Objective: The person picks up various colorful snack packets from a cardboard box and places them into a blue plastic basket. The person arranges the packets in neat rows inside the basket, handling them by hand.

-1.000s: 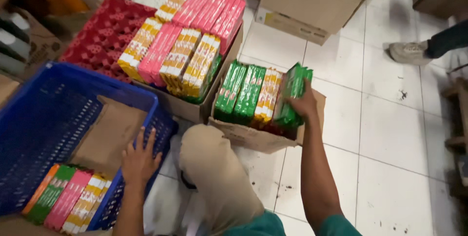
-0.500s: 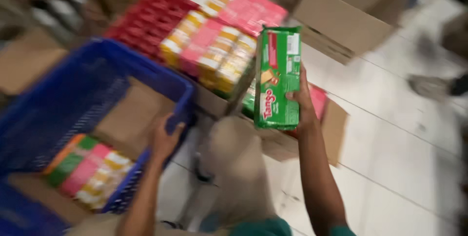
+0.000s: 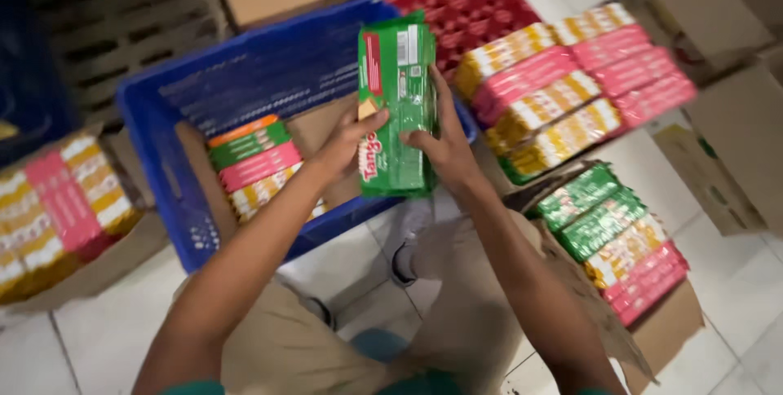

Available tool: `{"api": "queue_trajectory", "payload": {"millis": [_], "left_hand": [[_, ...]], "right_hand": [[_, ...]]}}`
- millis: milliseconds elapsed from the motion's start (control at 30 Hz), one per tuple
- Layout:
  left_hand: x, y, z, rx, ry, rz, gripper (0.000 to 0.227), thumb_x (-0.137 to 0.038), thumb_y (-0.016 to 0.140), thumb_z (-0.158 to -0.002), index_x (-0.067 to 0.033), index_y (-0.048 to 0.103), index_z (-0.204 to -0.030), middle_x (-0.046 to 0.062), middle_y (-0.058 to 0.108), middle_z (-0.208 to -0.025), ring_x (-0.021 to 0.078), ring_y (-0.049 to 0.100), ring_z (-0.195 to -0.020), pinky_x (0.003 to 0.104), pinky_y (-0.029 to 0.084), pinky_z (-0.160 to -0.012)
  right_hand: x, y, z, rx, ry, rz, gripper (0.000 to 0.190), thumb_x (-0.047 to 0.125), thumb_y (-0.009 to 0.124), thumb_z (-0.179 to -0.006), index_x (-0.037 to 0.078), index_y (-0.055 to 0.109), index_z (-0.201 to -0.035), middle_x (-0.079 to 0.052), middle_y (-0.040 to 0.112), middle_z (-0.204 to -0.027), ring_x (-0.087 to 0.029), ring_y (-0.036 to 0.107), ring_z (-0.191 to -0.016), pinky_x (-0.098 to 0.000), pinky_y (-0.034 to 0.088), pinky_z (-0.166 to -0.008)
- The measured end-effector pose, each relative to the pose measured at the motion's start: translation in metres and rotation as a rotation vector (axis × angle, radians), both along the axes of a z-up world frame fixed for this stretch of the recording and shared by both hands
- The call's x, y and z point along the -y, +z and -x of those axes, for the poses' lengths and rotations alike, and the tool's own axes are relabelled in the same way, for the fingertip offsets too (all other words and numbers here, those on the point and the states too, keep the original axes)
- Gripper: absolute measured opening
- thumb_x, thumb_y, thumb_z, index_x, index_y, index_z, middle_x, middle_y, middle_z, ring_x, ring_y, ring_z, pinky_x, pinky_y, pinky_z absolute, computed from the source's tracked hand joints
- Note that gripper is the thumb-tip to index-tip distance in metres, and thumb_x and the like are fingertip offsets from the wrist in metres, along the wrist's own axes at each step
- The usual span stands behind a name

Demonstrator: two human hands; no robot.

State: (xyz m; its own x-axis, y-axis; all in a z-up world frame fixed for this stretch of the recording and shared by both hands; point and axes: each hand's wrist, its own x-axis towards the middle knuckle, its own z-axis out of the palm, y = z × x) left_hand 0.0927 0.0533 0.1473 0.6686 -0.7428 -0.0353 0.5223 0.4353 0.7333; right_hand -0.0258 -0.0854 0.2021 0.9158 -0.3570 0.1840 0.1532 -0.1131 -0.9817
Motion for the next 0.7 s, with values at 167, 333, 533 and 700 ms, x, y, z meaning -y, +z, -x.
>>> {"api": "queue_trajectory", "payload": {"millis": [167,333,533,700], "left_hand": [[-0.032,-0.025,-0.057,0.101,0.118,-0.177,0.057,-0.025,0.088,-0.081,-0.0080,0.060,-0.127,0.009,0.067,-0.106,0.0259,0.070,-0.102,0.044,0.058,-0.095],[-0.054,-0.068,-0.113,0.196,0.216,-0.504,0.111,-0.039,0.097,-0.073,0.0026,0.033,-0.154,0.035,0.047,-0.147,0.0507,0.043,-0.142,0.057,0.034,-0.119],[-0.030,-0.180,-0.179,0.365,0.204,-0.920,0.098,-0.033,0.099,-0.066,-0.0218,0.046,-0.148,0.020,0.058,-0.144,0.0412,0.054,-0.138,0.050,0.040,-0.120],[-0.009,-0.233,-0.181,1.075,0.017,-1.138,0.081,-0.043,0.075,-0.077,-0.0104,0.045,-0.144,0.023,0.060,-0.131,0.0472,0.063,-0.111,0.056,0.050,-0.086]], "right_hand": [[0.004,-0.004,-0.041,-0.169,0.025,0.210,0.074,0.030,0.069,-0.099,0.020,0.031,-0.162,-0.031,0.046,-0.147,-0.047,0.063,-0.121,-0.0584,0.053,-0.101],[0.028,-0.065,-0.053,-0.451,-0.056,0.519,0.058,0.035,0.074,-0.097,0.017,0.055,-0.149,-0.025,0.057,-0.130,-0.048,0.065,-0.114,-0.0531,0.056,-0.095],[-0.032,-0.097,-0.060,-0.760,0.541,1.091,0.045,0.048,0.055,-0.098,0.011,0.075,-0.117,-0.024,0.074,-0.114,-0.045,0.071,-0.105,-0.0551,0.056,-0.091],[-0.069,-0.093,-0.058,-0.871,0.785,1.029,0.059,0.065,0.050,-0.095,0.023,0.060,-0.135,-0.023,0.063,-0.126,-0.051,0.060,-0.112,-0.0607,0.044,-0.096]]}}
